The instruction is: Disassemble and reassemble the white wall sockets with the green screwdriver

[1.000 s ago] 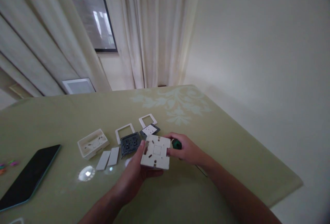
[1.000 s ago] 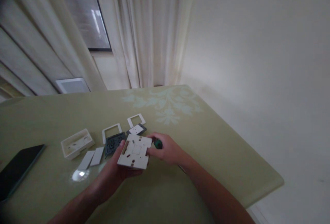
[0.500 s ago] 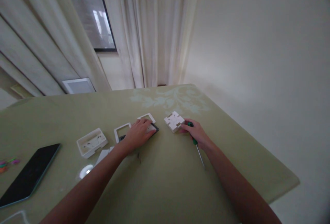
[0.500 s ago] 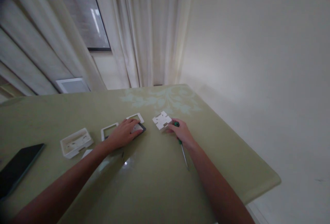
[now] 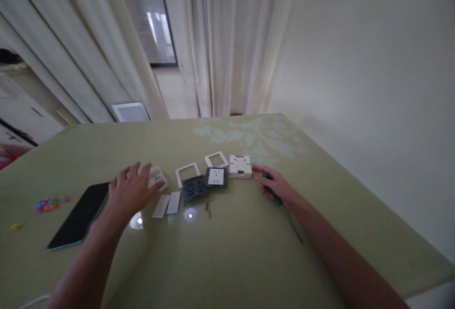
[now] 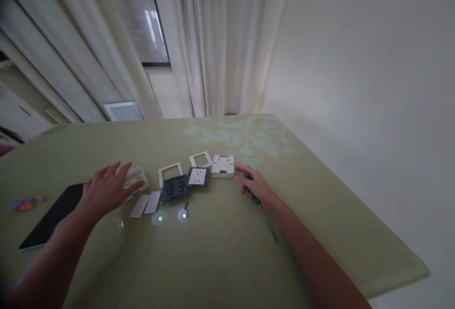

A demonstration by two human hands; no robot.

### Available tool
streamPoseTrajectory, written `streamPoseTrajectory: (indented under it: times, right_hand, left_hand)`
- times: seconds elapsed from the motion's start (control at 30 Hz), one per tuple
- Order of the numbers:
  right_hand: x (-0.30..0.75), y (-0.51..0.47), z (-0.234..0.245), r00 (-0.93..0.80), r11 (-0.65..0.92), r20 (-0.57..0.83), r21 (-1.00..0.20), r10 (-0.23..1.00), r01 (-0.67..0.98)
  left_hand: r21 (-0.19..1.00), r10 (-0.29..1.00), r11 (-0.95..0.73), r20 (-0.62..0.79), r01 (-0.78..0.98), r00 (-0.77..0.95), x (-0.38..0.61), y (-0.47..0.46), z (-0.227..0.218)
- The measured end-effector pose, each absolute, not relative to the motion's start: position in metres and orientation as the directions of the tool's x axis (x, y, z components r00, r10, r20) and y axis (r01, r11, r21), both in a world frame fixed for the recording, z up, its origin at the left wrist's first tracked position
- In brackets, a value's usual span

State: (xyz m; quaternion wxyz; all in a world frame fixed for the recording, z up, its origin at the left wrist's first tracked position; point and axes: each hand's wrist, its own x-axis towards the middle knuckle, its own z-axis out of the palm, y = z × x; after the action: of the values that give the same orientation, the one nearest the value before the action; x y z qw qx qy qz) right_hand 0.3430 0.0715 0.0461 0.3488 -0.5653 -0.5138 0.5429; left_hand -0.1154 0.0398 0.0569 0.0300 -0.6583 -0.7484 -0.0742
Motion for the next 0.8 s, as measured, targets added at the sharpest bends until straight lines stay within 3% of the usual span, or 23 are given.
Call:
streamPoseTrajectory:
  times: [0.1,0.2,0.37,0.5,0.8]
  right_hand:
    - [0.335,0.079,0.047,-0.176,-0.230,-0.257,-0.960,0.950,0.159]
    - [0.325,0.089,0.047,-0.204,-0.238,-0.262,-0.962,0.943,0.136]
    - [0.315,0.095,0.045,-0.223,-0.237,-0.268,-0.959,0.937,0.156]
    - [0.311,0.100,0.046,-0.220,-0.230,-0.272,-0.953,0.937,0.198]
    - [0.290,0.116,0.046,-0.245,-0.238,-0.298,-0.940,0.923,0.245]
  left_hand:
    - [0.113,1.000,0.008,0.029,0.994,-0.012,-0.151,0.044,0.047]
    - [0.156,0.992,-0.126,0.017,0.980,0.125,-0.164,0.052,0.048]
    - [0.156,0.961,-0.272,0.095,0.950,0.259,-0.136,0.037,0.045]
    - [0.122,0.849,-0.513,0.217,0.850,0.482,-0.093,0.013,0.020]
    - [0.202,0.852,-0.506,0.269,0.838,0.450,-0.061,0.040,0.008]
